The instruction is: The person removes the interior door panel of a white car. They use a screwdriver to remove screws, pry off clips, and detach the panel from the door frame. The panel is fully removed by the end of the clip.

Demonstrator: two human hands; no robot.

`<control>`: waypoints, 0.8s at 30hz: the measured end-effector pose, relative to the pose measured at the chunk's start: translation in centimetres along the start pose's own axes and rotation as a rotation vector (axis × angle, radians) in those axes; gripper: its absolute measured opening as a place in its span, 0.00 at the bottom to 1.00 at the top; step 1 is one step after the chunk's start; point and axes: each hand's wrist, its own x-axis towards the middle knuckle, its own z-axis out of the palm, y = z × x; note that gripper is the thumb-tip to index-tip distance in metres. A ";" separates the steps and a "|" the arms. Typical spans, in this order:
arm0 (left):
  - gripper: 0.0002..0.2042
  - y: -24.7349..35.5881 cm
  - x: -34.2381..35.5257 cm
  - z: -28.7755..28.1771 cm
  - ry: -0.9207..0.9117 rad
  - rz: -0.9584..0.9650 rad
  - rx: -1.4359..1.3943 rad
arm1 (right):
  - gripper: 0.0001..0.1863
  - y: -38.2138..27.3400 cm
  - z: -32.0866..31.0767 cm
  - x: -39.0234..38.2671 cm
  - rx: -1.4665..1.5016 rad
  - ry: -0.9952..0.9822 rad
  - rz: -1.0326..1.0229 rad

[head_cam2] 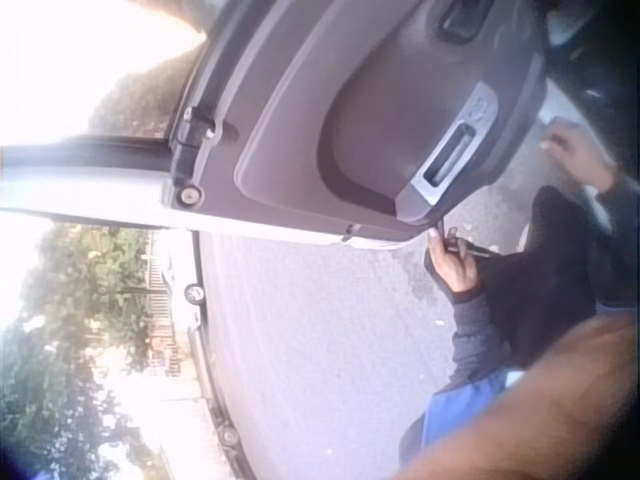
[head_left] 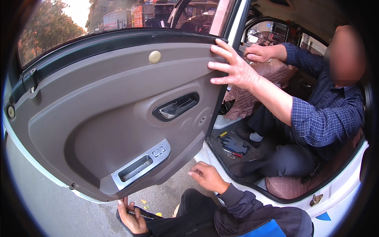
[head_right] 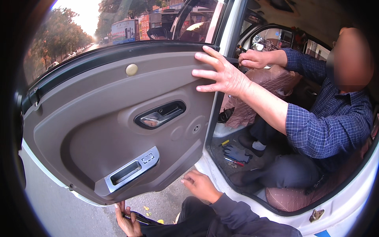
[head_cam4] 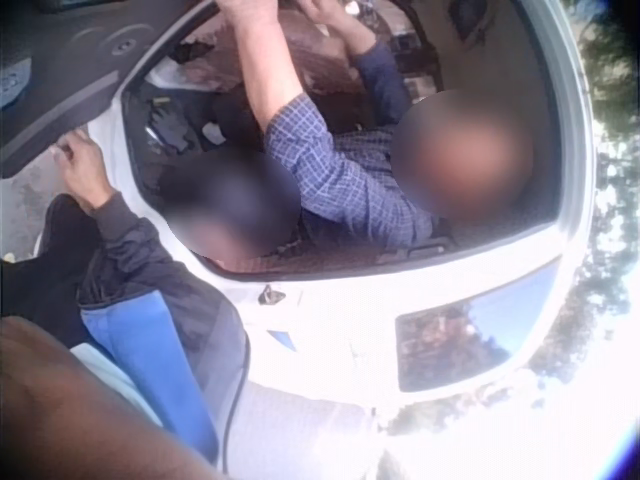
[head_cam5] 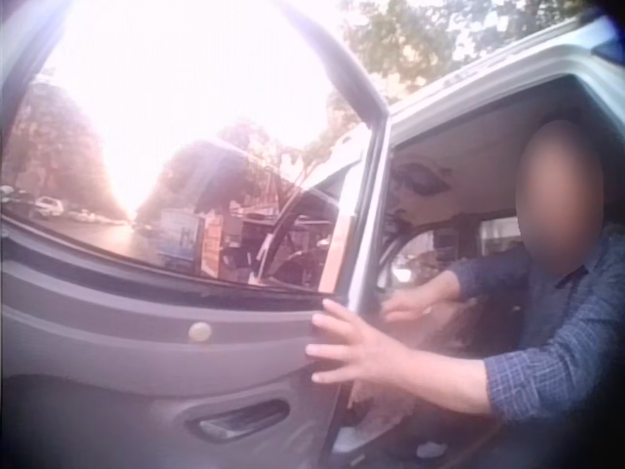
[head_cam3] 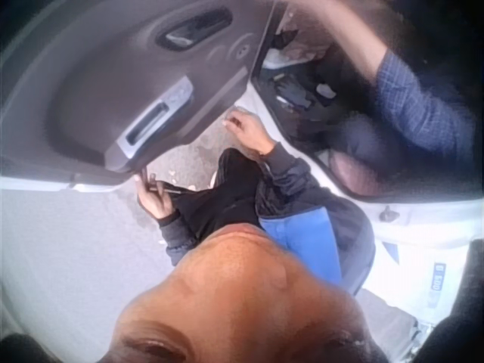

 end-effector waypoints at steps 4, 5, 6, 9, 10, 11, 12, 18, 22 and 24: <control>0.26 -0.3 0.2 -0.4 -0.001 0.006 0.001 | 0.13 0.4 0.4 -1.0 0.001 -0.089 0.033; 0.26 -0.5 0.4 -0.6 -0.006 0.007 -0.003 | 0.13 0.4 0.6 -1.2 -0.001 -0.098 0.029; 0.24 -0.7 0.6 -0.7 -0.005 0.046 -0.012 | 0.13 0.4 0.6 -1.3 -0.003 -0.106 0.025; 0.22 -1.2 1.3 -0.9 -0.004 0.123 -0.037 | 0.11 0.6 0.7 -1.4 -0.021 -0.100 -0.023; 0.22 -1.3 1.3 -0.9 -0.004 0.122 -0.043 | 0.11 0.6 0.8 -1.4 -0.010 -0.102 -0.014; 0.23 -1.2 1.3 -0.9 -0.004 0.121 -0.049 | 0.11 0.7 0.8 -1.4 -0.009 -0.108 -0.008; 0.24 -1.1 1.2 -0.9 -0.001 0.077 -0.041 | 0.11 0.7 0.8 -1.4 -0.014 -0.124 -0.004; 0.19 -0.9 1.1 -1.0 0.030 0.044 -0.039 | 0.13 0.7 0.9 -1.7 0.025 -0.153 0.039; 0.22 -1.7 1.9 -1.7 -0.012 0.117 -0.062 | 0.14 0.7 -0.3 0.0 0.039 0.100 0.024; 0.22 -2.0 2.2 -2.2 -0.010 0.112 -0.065 | 0.15 1.0 -1.6 1.9 0.084 0.283 0.032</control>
